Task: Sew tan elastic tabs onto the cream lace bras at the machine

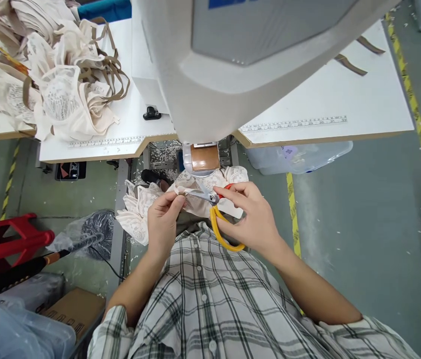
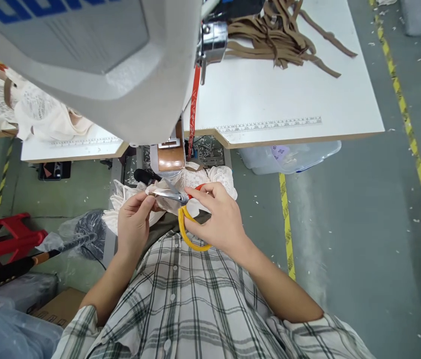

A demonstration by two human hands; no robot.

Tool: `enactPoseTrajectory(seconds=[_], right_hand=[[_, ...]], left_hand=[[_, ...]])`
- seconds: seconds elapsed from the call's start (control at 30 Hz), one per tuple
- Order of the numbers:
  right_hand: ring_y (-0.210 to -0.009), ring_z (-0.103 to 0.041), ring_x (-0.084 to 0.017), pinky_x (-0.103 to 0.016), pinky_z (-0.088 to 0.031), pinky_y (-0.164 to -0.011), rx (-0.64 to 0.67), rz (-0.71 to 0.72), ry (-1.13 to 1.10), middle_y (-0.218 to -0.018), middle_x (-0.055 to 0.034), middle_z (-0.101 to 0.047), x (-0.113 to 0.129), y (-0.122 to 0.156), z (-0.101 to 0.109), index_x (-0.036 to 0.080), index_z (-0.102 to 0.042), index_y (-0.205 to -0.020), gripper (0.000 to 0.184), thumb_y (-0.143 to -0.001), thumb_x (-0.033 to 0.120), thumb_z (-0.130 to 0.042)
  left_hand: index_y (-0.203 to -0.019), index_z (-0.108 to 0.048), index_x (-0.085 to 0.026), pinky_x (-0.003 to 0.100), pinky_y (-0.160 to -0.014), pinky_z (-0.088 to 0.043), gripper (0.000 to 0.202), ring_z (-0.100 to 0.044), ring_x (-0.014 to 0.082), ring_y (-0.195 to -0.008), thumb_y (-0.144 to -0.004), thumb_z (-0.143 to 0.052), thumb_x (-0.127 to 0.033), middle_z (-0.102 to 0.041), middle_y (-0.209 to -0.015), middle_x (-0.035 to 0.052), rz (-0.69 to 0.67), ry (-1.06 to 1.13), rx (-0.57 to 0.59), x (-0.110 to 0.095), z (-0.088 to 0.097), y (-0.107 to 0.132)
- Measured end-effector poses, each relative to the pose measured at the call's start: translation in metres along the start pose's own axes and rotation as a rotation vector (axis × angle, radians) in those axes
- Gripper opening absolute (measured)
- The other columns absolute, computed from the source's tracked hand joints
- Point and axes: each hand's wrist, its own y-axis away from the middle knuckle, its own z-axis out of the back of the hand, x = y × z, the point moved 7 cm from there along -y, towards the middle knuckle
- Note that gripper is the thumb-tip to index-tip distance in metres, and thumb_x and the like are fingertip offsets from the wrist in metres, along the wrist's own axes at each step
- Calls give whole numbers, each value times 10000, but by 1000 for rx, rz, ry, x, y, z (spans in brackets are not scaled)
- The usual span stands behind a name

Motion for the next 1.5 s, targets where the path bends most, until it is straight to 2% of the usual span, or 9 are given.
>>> enactPoseTrajectory(seconds=[0.13, 0.33, 0.57, 0.7, 0.93, 1.03, 1.2, 1.33, 1.5], right_hand=[[-959, -620, -223, -367, -552, -758, -11, 72, 49, -1031, -65, -594, 13, -1, -1, 253, -688, -1194, 463, -733, 306, -697], [-917, -621, -201, -334, -536, -726, 0, 88, 83, -1034, -65, -593, 19, -6, -5, 237, -699, -1181, 445, -747, 333, -695], [-896, -612, -221, -372, -535, -730, 67, 83, 53, -1039, -78, -577, 21, -11, -9, 234, -675, -1207, 504, -712, 326, -696], [-925, -605, -238, -388, -535, -747, 63, 79, 34, -1051, -90, -568, 26, -15, -12, 241, -662, -1212, 496, -724, 328, -687], [-951, -601, -240, -396, -533, -783, 52, 81, 27, -1055, -97, -558, 27, -16, -16, 218, -663, -1222, 507, -732, 347, -684], [-958, -602, -242, -403, -532, -791, 56, 81, 28, -1060, -98, -558, 26, -15, -17, 219, -664, -1221, 514, -723, 346, -689], [-964, -606, -250, -411, -532, -799, 50, 52, 4, -1052, -91, -565, 24, -16, -19, 234, -670, -1199, 501, -708, 331, -695], [-972, -604, -248, -415, -532, -814, 48, 44, -27, -1051, -80, -558, 23, -15, -20, 240, -674, -1202, 528, -681, 318, -704], [-991, -604, -250, -410, -541, -803, 58, 13, -39, -1050, -70, -561, 16, -8, -20, 261, -682, -1193, 534, -663, 311, -712]], left_hand=[[-942, -774, -232, 215, -721, -503, 135, -574, 98, -732, -829, -737, -296, -690, -840, 0, -24, -8, 26, -4, -4, 2], [-948, -775, -235, 238, -768, -519, 132, -615, 124, -823, -824, -737, -263, -700, -941, 17, -75, -47, 22, -6, -3, 3], [-934, -774, -247, 369, -936, -524, 117, -646, 212, -1030, -831, -721, -264, -705, -1037, 48, -158, -77, 61, -6, -5, 2], [-966, -773, -254, 349, -906, -533, 149, -657, 197, -980, -834, -716, -295, -711, -1039, 45, -141, -87, 46, -4, -7, 0], [-986, -764, -249, 220, -666, -518, 174, -579, 95, -665, -824, -729, -303, -694, -837, -8, -44, -51, 24, 1, -2, -1], [-998, -762, -253, 225, -646, -526, 180, -585, 102, -674, -827, -727, -297, -693, -860, -2, -49, -54, 38, 2, 0, -2], [-982, -765, -248, 319, -827, -555, 163, -657, 191, -945, -836, -718, -304, -706, -997, 42, -137, -94, 55, -2, 0, -4], [-961, -769, -256, 364, -921, -524, 138, -660, 197, -974, -834, -723, -287, -714, -982, 41, -196, -97, 55, -2, 1, -4], [-933, -774, -258, 379, -953, -510, 114, -658, 206, -1008, -832, -727, -281, -719, -1001, 44, -194, -93, 62, 2, 1, 1]])
